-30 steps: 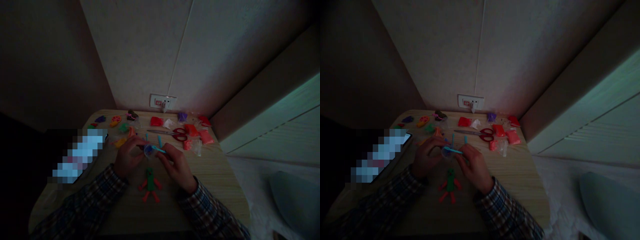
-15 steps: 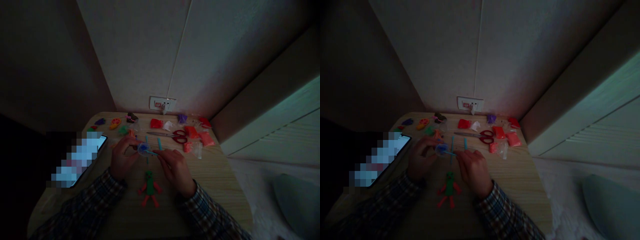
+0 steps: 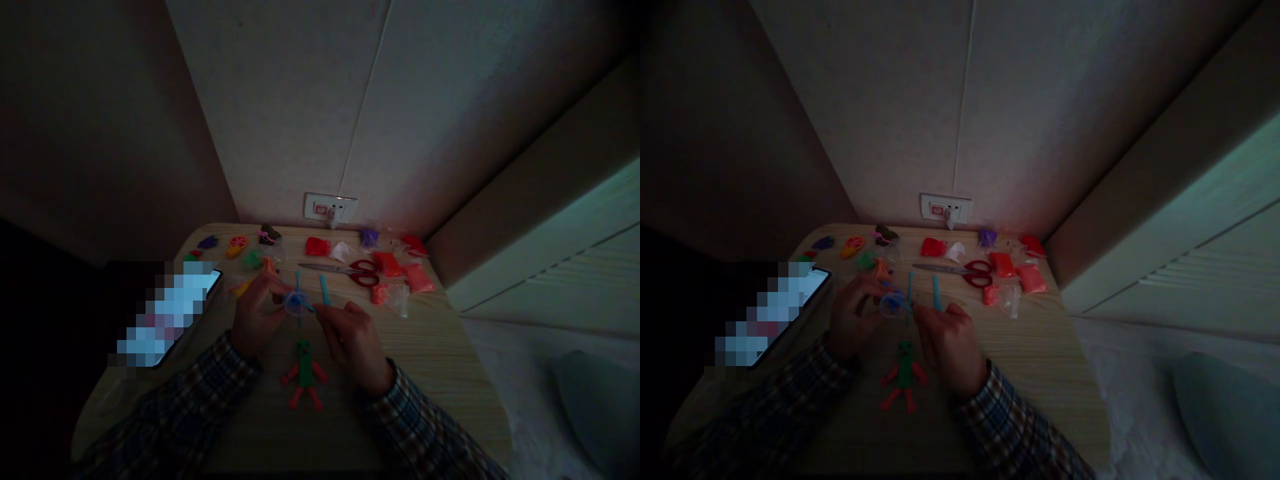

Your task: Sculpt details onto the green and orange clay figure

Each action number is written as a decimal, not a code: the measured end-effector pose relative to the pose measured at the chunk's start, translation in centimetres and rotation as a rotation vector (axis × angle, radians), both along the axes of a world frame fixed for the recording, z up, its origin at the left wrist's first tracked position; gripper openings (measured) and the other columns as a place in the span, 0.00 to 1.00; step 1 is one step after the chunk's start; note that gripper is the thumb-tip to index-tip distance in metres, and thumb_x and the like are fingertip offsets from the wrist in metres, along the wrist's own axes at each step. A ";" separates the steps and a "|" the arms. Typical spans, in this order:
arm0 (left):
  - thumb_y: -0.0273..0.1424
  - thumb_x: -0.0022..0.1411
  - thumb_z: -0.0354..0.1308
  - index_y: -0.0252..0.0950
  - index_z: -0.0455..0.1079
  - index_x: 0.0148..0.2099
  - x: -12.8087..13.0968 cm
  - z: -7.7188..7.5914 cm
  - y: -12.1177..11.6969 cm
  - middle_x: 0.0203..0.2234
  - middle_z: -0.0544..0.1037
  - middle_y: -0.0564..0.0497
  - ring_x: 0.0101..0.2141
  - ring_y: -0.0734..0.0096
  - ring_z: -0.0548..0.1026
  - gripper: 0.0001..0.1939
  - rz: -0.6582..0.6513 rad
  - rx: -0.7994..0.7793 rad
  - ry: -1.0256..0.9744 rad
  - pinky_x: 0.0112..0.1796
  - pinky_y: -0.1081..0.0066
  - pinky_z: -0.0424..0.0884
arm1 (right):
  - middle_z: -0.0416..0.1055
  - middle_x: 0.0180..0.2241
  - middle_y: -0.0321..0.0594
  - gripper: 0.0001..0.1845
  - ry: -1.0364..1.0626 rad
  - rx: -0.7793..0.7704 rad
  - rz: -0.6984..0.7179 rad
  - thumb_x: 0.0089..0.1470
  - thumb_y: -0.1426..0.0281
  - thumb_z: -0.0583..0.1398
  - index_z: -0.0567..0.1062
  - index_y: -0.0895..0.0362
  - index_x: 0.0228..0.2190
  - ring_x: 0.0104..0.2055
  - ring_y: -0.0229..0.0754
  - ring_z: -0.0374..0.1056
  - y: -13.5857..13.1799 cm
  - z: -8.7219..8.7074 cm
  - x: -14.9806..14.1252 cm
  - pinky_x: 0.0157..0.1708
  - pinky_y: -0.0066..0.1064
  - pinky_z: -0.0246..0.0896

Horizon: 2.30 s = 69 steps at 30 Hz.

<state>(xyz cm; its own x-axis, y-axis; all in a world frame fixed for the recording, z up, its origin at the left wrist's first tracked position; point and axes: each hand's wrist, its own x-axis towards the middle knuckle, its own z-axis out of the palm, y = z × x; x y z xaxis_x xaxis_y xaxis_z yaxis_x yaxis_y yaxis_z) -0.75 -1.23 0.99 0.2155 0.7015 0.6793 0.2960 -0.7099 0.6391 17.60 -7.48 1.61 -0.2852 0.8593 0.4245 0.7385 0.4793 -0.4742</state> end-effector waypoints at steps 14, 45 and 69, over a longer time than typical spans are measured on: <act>0.30 0.57 0.63 0.37 0.71 0.28 -0.3 0.3 0.2 0.27 0.80 0.51 0.28 0.68 0.76 0.06 -0.010 -0.037 0.019 0.32 0.67 0.74 | 0.76 0.23 0.40 0.14 -0.029 -0.059 0.000 0.61 0.75 0.51 0.77 0.55 0.35 0.23 0.41 0.65 0.0 0.3 0.4 0.27 0.30 0.51; 0.33 0.57 0.66 0.36 0.74 0.30 -0.7 -0.1 0.7 0.25 0.78 0.50 0.25 0.70 0.73 0.07 -0.232 -0.075 -0.064 0.29 0.70 0.70 | 0.66 0.21 0.34 0.24 0.337 -0.502 0.290 0.66 0.58 0.49 0.77 0.57 0.30 0.22 0.36 0.57 1.3 0.7 1.6 0.27 0.28 0.53; 0.26 0.58 0.58 0.35 0.74 0.39 -1.5 0.1 1.0 0.35 0.78 0.48 0.33 0.67 0.75 0.06 -0.118 -0.202 0.097 0.35 0.68 0.73 | 0.46 0.15 0.25 0.23 1.073 -0.744 0.288 0.55 0.50 0.60 0.72 0.58 0.26 0.17 0.31 0.39 1.4 -0.6 1.2 0.17 0.28 0.33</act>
